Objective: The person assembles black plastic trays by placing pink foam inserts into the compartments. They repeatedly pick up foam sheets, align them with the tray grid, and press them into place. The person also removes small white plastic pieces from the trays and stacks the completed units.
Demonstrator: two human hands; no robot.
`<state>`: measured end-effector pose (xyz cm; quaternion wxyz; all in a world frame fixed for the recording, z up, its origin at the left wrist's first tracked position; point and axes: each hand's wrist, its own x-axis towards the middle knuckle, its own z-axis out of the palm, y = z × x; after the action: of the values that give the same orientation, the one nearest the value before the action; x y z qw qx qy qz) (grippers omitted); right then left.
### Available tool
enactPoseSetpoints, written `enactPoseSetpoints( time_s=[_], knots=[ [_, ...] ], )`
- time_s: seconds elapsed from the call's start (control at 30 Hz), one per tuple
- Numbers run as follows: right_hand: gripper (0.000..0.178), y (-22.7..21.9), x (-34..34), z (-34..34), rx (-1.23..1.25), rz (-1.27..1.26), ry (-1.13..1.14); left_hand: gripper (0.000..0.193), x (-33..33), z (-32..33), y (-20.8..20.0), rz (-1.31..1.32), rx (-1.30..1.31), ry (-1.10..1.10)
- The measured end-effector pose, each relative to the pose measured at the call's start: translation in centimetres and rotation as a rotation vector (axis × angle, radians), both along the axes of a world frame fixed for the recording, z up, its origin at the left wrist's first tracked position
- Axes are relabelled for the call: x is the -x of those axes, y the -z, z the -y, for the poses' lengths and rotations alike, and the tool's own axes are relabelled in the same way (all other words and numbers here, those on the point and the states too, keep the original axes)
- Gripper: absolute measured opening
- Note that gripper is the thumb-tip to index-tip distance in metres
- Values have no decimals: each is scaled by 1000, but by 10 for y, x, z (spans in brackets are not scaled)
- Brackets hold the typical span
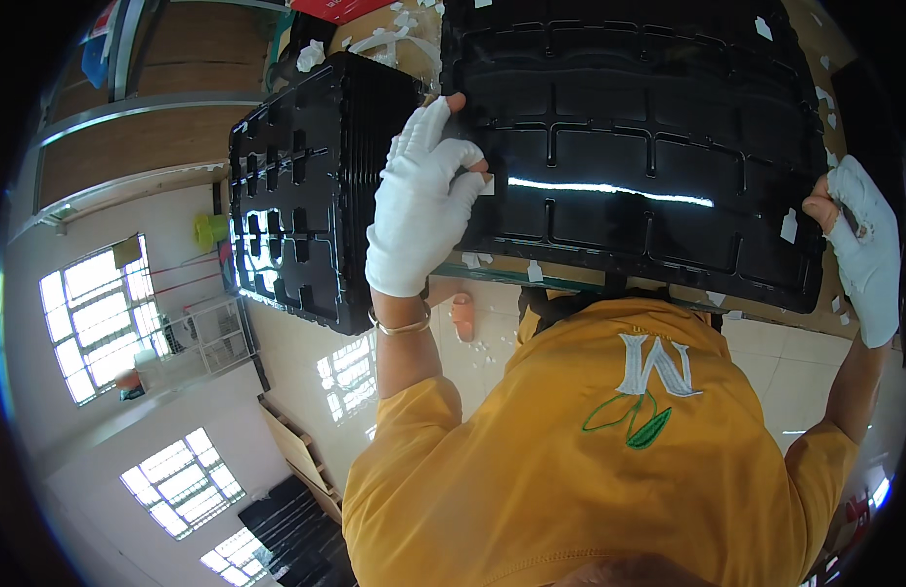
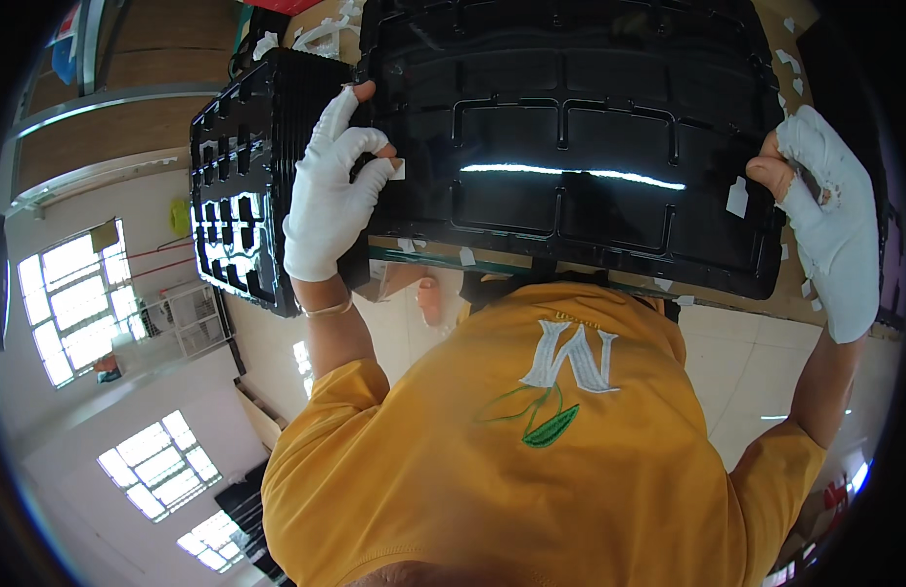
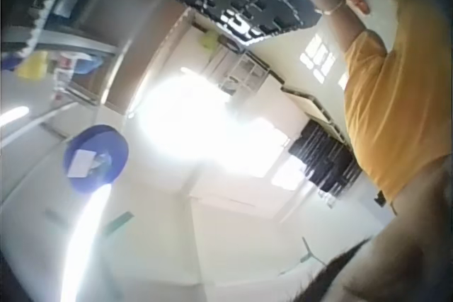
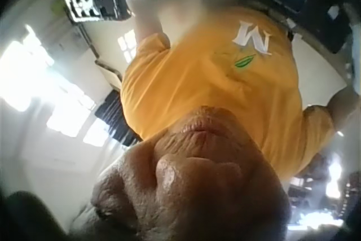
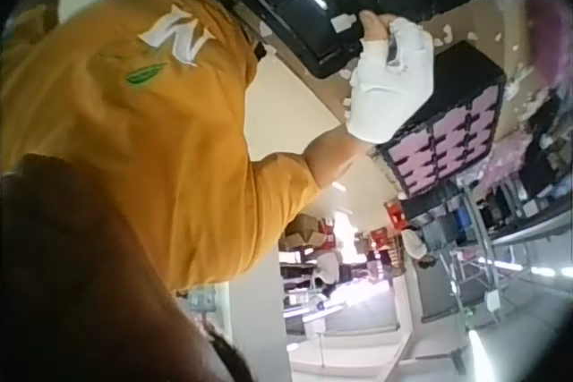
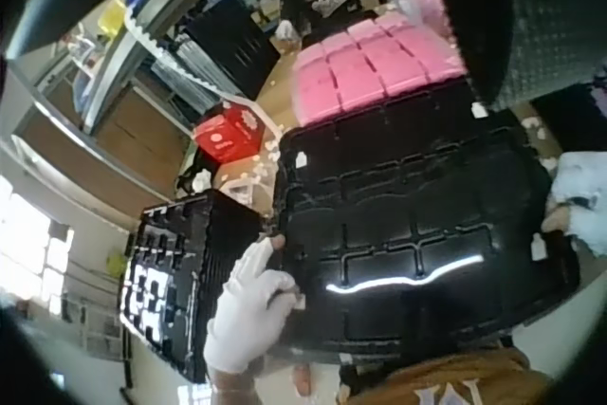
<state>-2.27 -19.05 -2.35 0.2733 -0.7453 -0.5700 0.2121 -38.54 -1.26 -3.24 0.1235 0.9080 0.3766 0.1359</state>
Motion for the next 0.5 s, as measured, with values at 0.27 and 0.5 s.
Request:
enactPoseSetpoints(
  time_s=[0.27,0.5],
  knots=[
    [17,3,-1,2,47,-36,43,19,2,-9,7,-24,-23,56],
    [18,10,-9,9,27,-33,6,19,6,20,3,82,-104,7]
  ],
)
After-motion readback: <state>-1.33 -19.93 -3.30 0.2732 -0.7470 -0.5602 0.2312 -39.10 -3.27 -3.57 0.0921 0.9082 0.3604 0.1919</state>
